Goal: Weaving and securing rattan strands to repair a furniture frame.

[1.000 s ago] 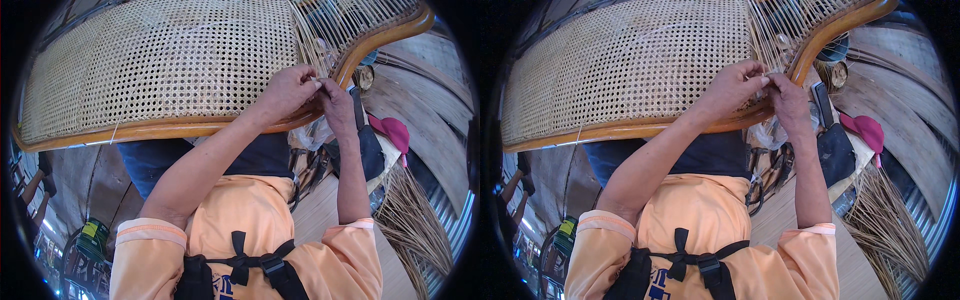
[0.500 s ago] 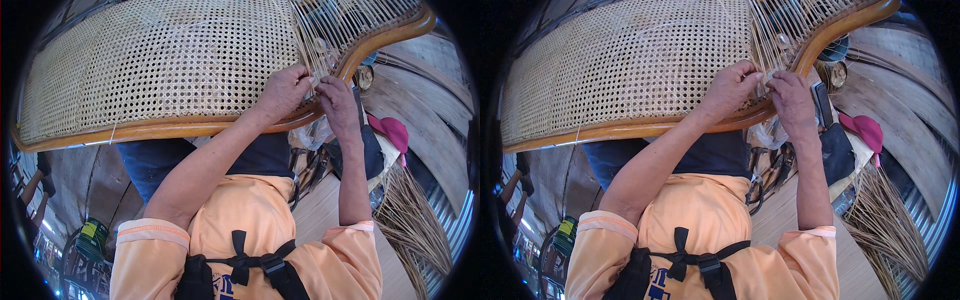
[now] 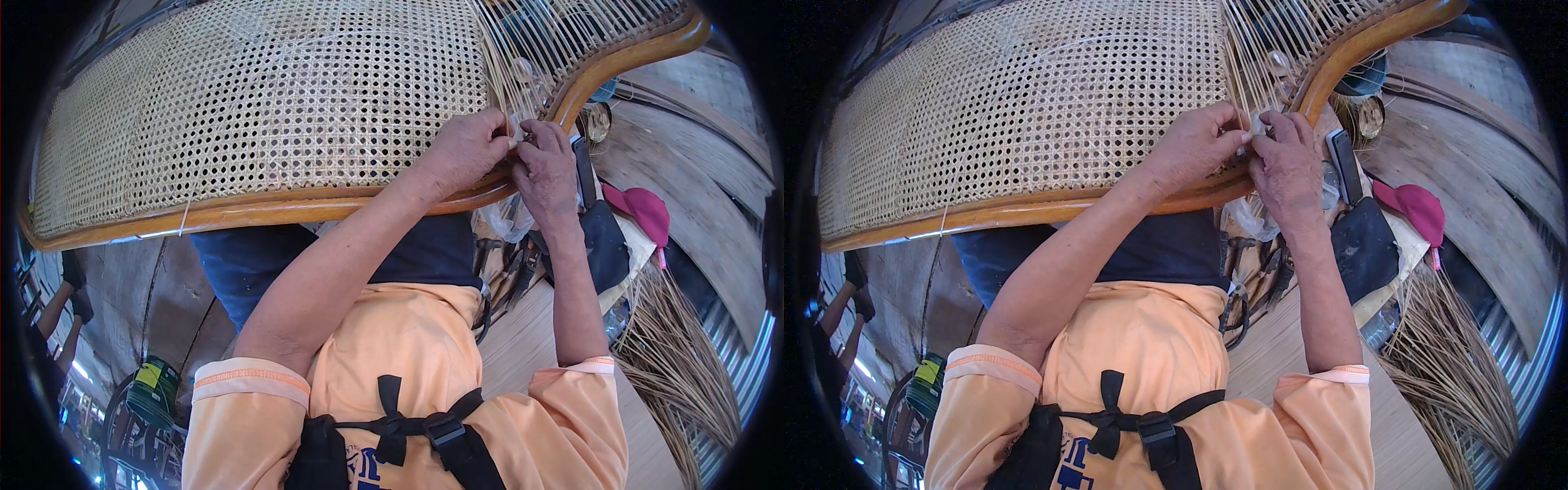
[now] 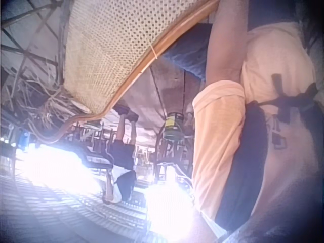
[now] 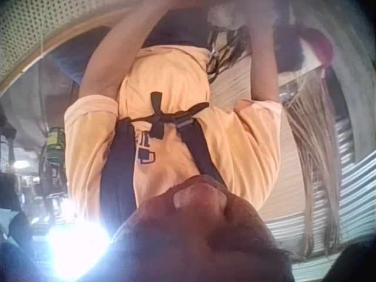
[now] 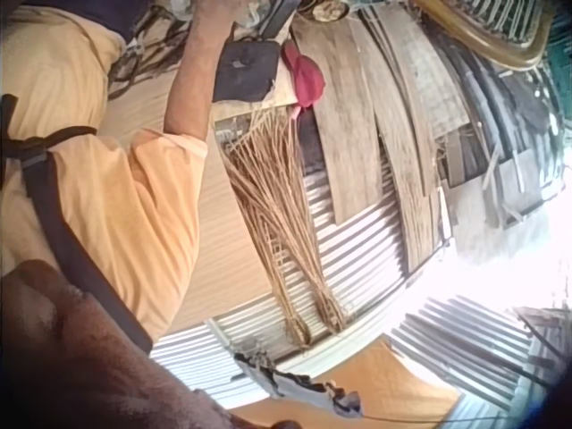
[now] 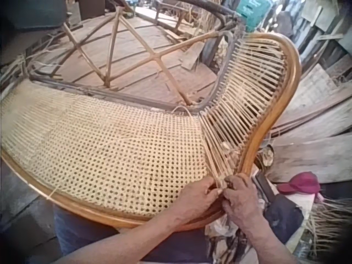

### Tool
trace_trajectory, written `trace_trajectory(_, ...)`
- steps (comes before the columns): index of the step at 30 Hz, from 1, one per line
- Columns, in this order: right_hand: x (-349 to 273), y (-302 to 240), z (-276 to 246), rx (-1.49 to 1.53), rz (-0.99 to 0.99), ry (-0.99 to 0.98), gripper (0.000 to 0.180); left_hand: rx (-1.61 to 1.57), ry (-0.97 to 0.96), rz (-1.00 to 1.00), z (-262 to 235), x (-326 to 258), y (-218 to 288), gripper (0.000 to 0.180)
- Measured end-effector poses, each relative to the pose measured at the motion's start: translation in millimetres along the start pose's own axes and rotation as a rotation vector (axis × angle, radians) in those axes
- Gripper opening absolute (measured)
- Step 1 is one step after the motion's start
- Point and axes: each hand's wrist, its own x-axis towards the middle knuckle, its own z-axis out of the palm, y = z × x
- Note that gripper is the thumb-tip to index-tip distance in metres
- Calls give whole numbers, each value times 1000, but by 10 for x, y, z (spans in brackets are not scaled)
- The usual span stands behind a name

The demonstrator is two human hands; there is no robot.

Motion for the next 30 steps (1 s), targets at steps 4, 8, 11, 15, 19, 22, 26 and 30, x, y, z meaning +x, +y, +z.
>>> trace_trajectory(4,-66,105,-21,103,-7,74,20,57,-7,45,15,-16,26,19)
trace_trajectory(8,-225,193,-87,376,217,306,18,142,11,15,49,-12,11,21)
trace_trajectory(11,-442,184,21,479,272,327,14,257,31,-5,87,-21,55,20)
trace_trajectory(15,-653,-8,130,669,407,340,13,367,97,76,186,-31,60,17)
trace_trajectory(19,-766,-139,251,706,438,378,12,411,147,128,237,-33,28,16)
trace_trajectory(22,-790,-223,305,778,464,409,12,411,175,217,239,-47,-24,14)
trace_trajectory(26,-841,-242,335,779,470,420,12,454,152,242,255,-65,-29,13)
trace_trajectory(30,-937,-221,405,774,494,413,12,413,120,156,255,-96,-9,16)
